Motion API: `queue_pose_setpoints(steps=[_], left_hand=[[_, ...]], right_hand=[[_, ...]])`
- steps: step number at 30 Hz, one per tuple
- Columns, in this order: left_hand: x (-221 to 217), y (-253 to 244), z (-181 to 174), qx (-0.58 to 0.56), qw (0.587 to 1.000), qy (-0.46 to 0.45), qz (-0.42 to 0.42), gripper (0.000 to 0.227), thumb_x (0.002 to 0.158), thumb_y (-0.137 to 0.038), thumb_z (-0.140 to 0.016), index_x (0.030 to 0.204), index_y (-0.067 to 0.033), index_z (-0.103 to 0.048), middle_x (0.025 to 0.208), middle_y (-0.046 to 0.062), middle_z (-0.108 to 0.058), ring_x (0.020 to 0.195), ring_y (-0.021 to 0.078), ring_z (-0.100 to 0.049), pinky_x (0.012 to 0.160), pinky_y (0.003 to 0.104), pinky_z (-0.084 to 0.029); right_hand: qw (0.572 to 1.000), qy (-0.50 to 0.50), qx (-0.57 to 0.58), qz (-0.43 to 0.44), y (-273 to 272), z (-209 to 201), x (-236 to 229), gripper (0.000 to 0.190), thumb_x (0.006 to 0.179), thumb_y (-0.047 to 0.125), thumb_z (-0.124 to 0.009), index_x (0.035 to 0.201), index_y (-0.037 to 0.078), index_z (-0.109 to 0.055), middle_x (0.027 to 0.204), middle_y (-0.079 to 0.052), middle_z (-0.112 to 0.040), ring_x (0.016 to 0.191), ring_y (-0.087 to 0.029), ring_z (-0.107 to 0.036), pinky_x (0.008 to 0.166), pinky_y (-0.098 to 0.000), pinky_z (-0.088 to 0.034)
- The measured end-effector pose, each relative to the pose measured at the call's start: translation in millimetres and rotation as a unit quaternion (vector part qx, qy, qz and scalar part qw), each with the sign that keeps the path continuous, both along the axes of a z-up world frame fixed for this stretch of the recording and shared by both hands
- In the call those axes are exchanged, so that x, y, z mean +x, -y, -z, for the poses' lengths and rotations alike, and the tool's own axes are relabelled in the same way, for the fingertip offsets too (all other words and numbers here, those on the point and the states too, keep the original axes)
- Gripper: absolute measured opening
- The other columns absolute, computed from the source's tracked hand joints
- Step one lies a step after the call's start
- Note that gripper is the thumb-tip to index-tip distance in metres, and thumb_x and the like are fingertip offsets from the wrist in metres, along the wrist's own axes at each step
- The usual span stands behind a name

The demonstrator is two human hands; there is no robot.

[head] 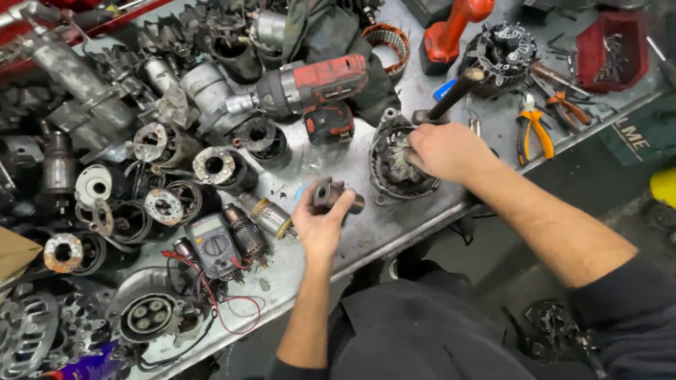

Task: The person retrieves a small box from a shelf and removes a bearing. They then use a screwdriver to pry a component from an alternator housing. Next, they use a hammer to tap a cylindrical part into the housing. Finally, they assemble the alternator by fitting the housing and rotor together.

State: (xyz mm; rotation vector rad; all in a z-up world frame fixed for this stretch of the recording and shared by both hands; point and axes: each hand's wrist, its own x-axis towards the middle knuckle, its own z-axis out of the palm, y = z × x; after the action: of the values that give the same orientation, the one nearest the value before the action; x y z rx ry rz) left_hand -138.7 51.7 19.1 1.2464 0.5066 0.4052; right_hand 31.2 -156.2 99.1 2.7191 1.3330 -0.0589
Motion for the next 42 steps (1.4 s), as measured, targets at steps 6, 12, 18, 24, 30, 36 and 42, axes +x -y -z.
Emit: queue_pose_setpoints(steps=[6,12,18,24,30,36,42], left_hand=[[-34,-10,42,-0.039,0.999,0.022,-0.028,0.042,0.08,-0.006,-0.086,0.117,0.0008,-0.067,0.105,0.006,-0.076,0.091,0.0115,-0.071,0.085,0.029,-0.059],[-43,7,46,-0.043,0.998,-0.038,-0.036,0.041,0.078,-0.009,-0.088,0.114,0.0004,-0.07,0.101,0.006,-0.077,0.086,0.0108,-0.07,0.082,0.027,-0.058],[-31,21,28,-0.045,0.997,-0.06,0.025,0.04,0.077,-0.008,-0.089,0.111,0.0009,-0.07,0.093,0.003,-0.073,0.081,0.0105,-0.068,0.076,0.027,-0.058],[1,14,33,0.008,0.998,-0.014,0.054,0.042,0.075,-0.005,-0.089,0.112,0.0008,-0.069,0.094,0.002,-0.072,0.085,0.0102,-0.068,0.078,0.027,-0.059],[46,-4,45,0.131,0.989,-0.05,0.037,0.047,0.074,-0.007,-0.088,0.116,-0.004,-0.068,0.095,0.003,-0.074,0.085,0.0111,-0.069,0.078,0.027,-0.057],[73,-16,54,0.292,0.951,-0.096,0.017,0.047,0.073,-0.011,-0.09,0.115,-0.0037,-0.068,0.096,0.009,-0.076,0.086,0.016,-0.071,0.081,0.032,-0.057],[82,-16,63,0.352,0.929,-0.117,0.004,0.047,0.075,-0.013,-0.088,0.114,-0.0023,-0.065,0.098,0.015,-0.076,0.089,0.0247,-0.073,0.082,0.036,-0.057]], right_hand=[[0.987,-0.134,0.076,0.042,28,-6,-4,0.043,0.084,0.035,-0.072,0.115,0.006,-0.069,0.103,-0.016,-0.07,0.099,-0.04,-0.066,0.083,-0.0498,-0.053],[0.98,-0.104,0.157,0.06,29,3,-18,0.043,0.09,0.033,-0.072,0.121,0.005,-0.067,0.107,-0.017,-0.068,0.098,-0.039,-0.065,0.084,-0.0481,-0.053],[0.994,-0.042,0.046,0.086,14,-19,-28,0.032,0.096,0.038,-0.067,0.114,0.011,-0.071,0.101,-0.008,-0.07,0.088,-0.033,-0.068,0.074,-0.0456,-0.056],[0.98,-0.021,0.157,0.117,39,-31,-75,0.046,0.085,0.041,-0.07,0.119,0.009,-0.07,0.101,-0.014,-0.067,0.079,-0.036,-0.067,0.065,-0.0463,-0.054],[0.891,-0.191,0.284,0.297,159,47,-128,0.044,0.087,0.039,-0.07,0.117,0.007,-0.071,0.108,-0.014,-0.075,0.094,-0.031,-0.073,0.081,-0.0384,-0.057],[0.802,-0.275,0.273,0.455,244,125,-202,0.047,0.088,0.041,-0.068,0.121,0.007,-0.071,0.108,-0.014,-0.079,0.092,-0.025,-0.074,0.081,-0.0361,-0.058],[0.736,-0.342,0.244,0.531,266,159,-233,0.052,0.088,0.045,-0.07,0.125,0.008,-0.071,0.103,-0.013,-0.08,0.086,-0.025,-0.074,0.081,-0.0356,-0.059]])
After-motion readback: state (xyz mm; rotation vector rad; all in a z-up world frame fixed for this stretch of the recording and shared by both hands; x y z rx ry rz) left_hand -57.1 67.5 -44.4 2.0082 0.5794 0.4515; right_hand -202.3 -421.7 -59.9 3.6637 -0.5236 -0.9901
